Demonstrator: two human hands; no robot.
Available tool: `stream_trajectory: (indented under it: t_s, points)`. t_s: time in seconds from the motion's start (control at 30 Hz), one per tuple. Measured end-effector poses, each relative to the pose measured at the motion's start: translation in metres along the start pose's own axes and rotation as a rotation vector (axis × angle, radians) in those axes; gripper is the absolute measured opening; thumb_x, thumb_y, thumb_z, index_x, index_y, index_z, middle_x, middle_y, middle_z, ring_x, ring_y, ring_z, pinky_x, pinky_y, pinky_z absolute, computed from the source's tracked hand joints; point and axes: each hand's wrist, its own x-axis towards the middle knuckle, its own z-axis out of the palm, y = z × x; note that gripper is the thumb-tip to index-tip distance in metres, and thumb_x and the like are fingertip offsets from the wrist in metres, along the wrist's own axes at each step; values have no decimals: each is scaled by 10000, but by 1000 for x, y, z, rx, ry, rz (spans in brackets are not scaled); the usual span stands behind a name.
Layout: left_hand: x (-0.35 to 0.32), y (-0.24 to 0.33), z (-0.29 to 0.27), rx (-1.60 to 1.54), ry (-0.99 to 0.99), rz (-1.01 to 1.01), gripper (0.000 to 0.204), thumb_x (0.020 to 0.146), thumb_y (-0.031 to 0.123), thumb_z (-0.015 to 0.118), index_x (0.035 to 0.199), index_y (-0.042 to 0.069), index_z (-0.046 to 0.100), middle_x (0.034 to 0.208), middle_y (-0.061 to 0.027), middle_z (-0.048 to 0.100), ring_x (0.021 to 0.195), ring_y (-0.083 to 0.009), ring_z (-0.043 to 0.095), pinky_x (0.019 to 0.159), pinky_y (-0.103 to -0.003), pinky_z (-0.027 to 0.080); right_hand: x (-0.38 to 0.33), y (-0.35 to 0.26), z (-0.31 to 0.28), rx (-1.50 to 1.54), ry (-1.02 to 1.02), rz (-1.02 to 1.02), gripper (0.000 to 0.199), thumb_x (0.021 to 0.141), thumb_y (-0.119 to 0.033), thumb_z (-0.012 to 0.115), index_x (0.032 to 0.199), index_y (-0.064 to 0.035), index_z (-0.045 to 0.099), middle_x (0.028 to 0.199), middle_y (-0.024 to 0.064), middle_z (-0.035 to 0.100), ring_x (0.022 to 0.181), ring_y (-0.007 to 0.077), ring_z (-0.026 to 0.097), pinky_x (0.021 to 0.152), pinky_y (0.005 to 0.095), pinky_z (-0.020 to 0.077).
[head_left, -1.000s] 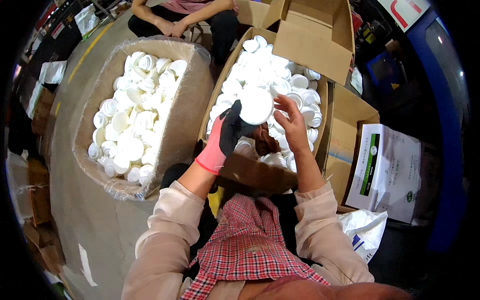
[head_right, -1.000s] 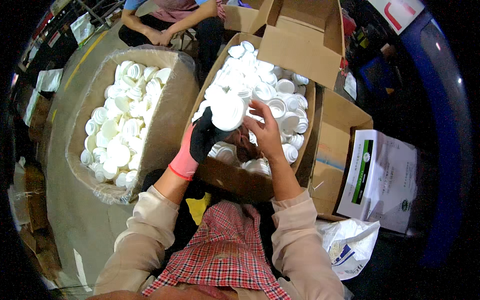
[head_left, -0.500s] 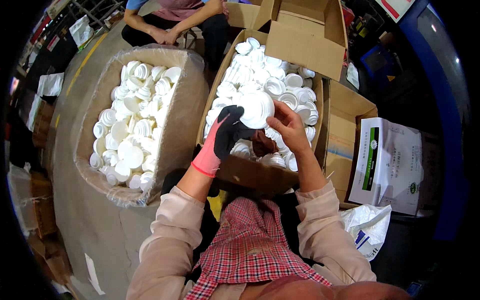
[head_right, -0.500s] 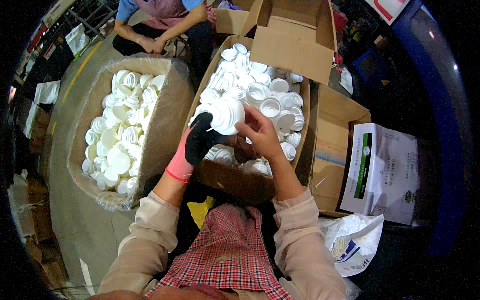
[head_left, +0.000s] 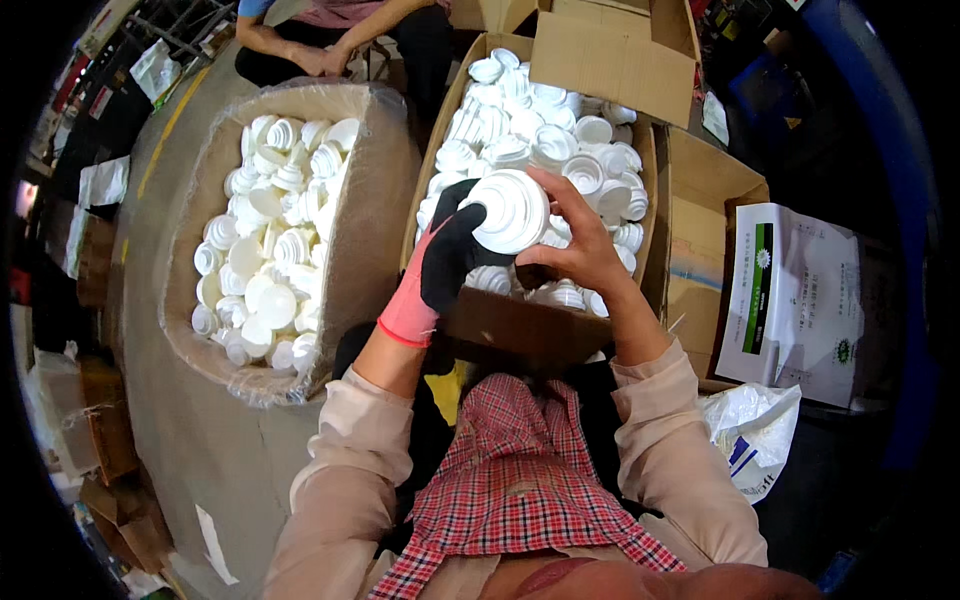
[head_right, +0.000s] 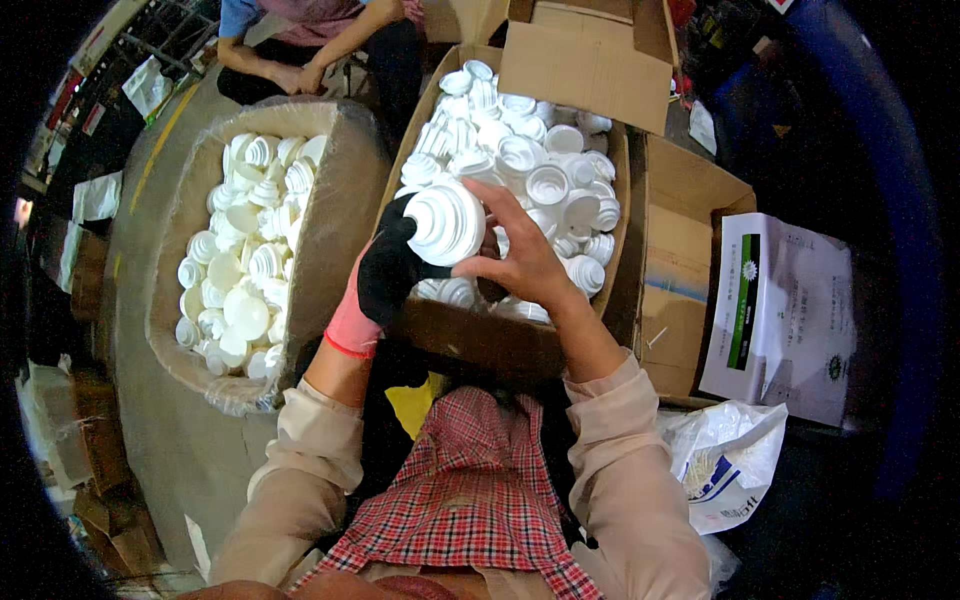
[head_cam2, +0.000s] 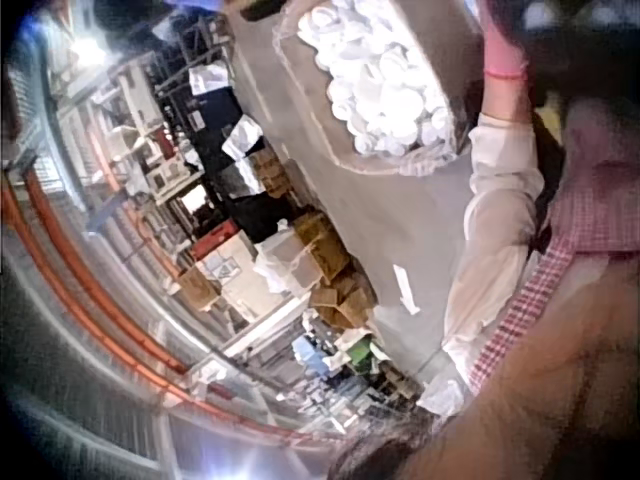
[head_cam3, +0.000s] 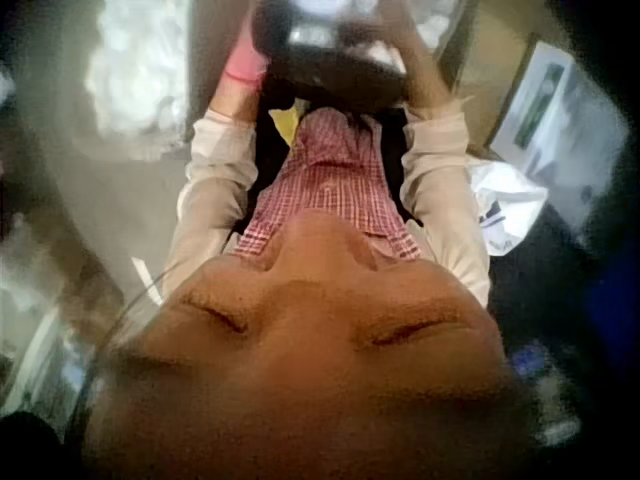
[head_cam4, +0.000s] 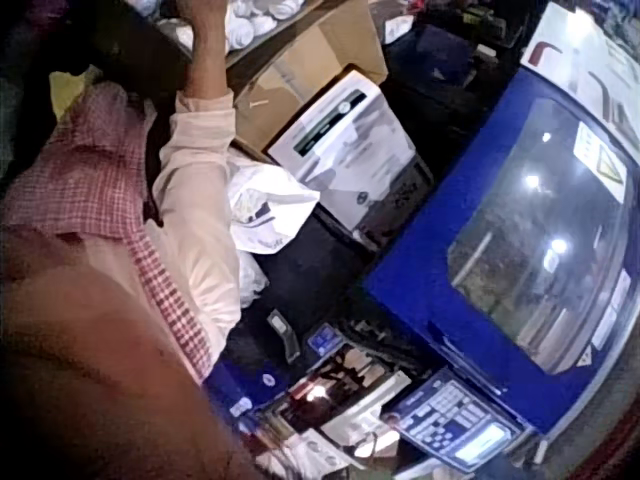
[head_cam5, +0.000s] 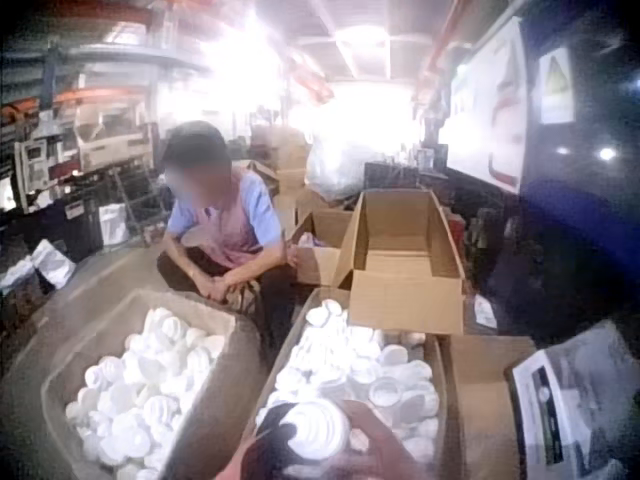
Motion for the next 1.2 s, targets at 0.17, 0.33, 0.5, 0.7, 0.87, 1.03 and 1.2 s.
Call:
stream_trajectory:
  t_s: [0.17, 0.33, 0.5, 0.7, 0.87, 1.03, 1.2]
  points:
    - [-1, -7, -6, 89, 141, 84, 361, 888, 221, 659, 1171, 29, 543, 1067, -57, 595, 982, -136, 579, 849, -273, 469, -13, -14, 34, -46, 66, -19, 969, 546, -257, 910, 1314, -16, 371, 1206, 157, 509, 1149, 296, 509, 960, 365, 427]
    - [-10, 2, -6, 186, 135, 82, 299, 887, 223, 653, 1100, 27, 578, 1012, -45, 607, 923, -114, 583, 818, -255, 464, -9, -25, 31, -259, -9, -129, 1057, 496, -306, 903, 1389, -57, 395, 1364, 147, 473, 1246, 319, 463, 1043, 391, 377]
    - [-11, 1, -10, 215, 104, 83, 288, 899, 215, 625, 1093, 4, 595, 1034, -51, 597, 972, -125, 573, 857, -270, 454, -8, -27, 30, -279, -41, -125, 1054, 487, -317, 894, 1371, -13, 407, 1330, 178, 501, 1195, 361, 488, 1010, 409, 399]
    - [-9, -9, -27, 267, 50, 123, 262, 914, 195, 608, 1096, 7, 595, 1047, -56, 601, 985, -139, 575, 876, -281, 457, -7, -27, 32, -256, -24, -116, 983, 487, -285, 903, 1320, -10, 458, 1306, 177, 526, 1182, 352, 510, 993, 398, 420]
    - [-19, -4, -10, 370, 131, 112, 322, 911, 213, 585, 1176, 36, 542, 1088, -51, 590, 1020, -134, 577, 897, -265, 461, -11, -23, 35, -193, -23, -103, 923, 491, -237, 913, 1288, -30, 495, 1293, 166, 541, 1196, 320, 520, 981, 373, 436]
    - [-23, 0, -8, 440, 152, 145, 341, 922, 227, 574, 1184, 16, 520, 1108, -60, 568, 1040, -133, 555, 920, -269, 437, -9, -14, 35, 1, -128, 27, 1010, 553, -198, 906, 1403, -40, 382, 1399, 136, 460, 1280, 271, 459, 1045, 365, 387]
    - [-16, 0, -15, 271, 214, 113, 367, 846, 242, 718, 1101, 42, 546, 1014, -45, 587, 946, -112, 574, 817, -250, 468, -2, -13, 29, -200, -144, -37, 1253, 489, -390, 904, 1490, -63, 224, 1509, 135, 315, 1379, 287, 329, 1077, 399, 352]
